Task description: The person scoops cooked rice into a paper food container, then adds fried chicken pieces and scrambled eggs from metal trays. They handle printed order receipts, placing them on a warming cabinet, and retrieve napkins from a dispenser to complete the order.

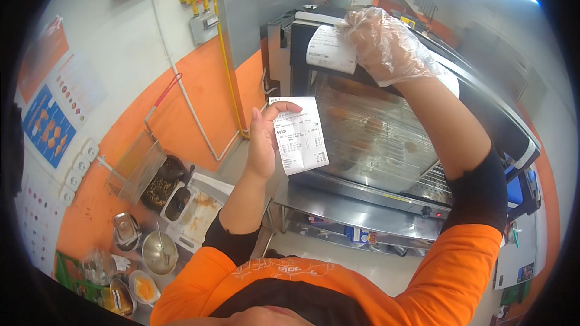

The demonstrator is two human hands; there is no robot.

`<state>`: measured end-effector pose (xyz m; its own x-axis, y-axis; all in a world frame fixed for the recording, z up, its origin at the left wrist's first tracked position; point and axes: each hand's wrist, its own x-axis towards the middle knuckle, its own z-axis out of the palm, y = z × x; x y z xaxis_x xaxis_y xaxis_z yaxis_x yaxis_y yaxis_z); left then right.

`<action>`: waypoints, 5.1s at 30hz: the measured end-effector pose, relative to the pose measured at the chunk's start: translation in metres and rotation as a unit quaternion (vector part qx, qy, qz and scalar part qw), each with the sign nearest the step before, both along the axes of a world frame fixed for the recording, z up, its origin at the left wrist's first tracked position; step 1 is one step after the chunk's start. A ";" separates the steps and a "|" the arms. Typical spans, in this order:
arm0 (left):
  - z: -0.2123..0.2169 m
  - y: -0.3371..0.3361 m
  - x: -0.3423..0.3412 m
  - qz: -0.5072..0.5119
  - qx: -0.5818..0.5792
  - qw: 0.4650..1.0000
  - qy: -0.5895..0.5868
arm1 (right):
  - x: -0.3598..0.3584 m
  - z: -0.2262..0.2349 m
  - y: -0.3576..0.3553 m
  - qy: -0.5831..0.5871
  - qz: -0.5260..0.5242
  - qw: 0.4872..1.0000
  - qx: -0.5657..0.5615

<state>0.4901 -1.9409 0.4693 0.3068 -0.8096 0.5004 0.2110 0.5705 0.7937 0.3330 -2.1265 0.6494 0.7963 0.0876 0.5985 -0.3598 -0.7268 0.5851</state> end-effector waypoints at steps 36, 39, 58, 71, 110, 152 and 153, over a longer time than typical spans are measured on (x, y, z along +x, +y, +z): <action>0.026 0.055 -0.013 0.054 -0.042 0.997 -0.021 | -0.014 0.030 0.034 0.025 -0.051 0.989 0.134; 0.028 0.058 -0.015 0.064 -0.032 0.997 -0.025 | -0.025 0.030 0.029 -0.022 0.000 0.997 0.080; -0.246 0.275 -0.038 0.423 0.408 0.780 -0.217 | -0.094 -0.331 0.131 0.094 0.180 0.874 0.442; -0.385 0.544 0.023 0.667 0.605 0.340 -0.271 | -0.292 -0.611 0.280 0.426 -0.194 0.576 0.671; -0.656 -0.037 -0.145 0.202 0.420 0.877 -0.119 | -0.084 -0.802 -0.019 0.126 -0.153 0.813 0.548; -0.286 0.522 -0.329 0.619 0.422 0.639 0.176 | -0.136 -0.527 0.443 0.255 0.188 0.311 0.896; -0.266 0.542 -0.331 0.646 0.439 0.614 0.114 | -0.118 -0.498 0.472 0.288 0.219 0.293 0.885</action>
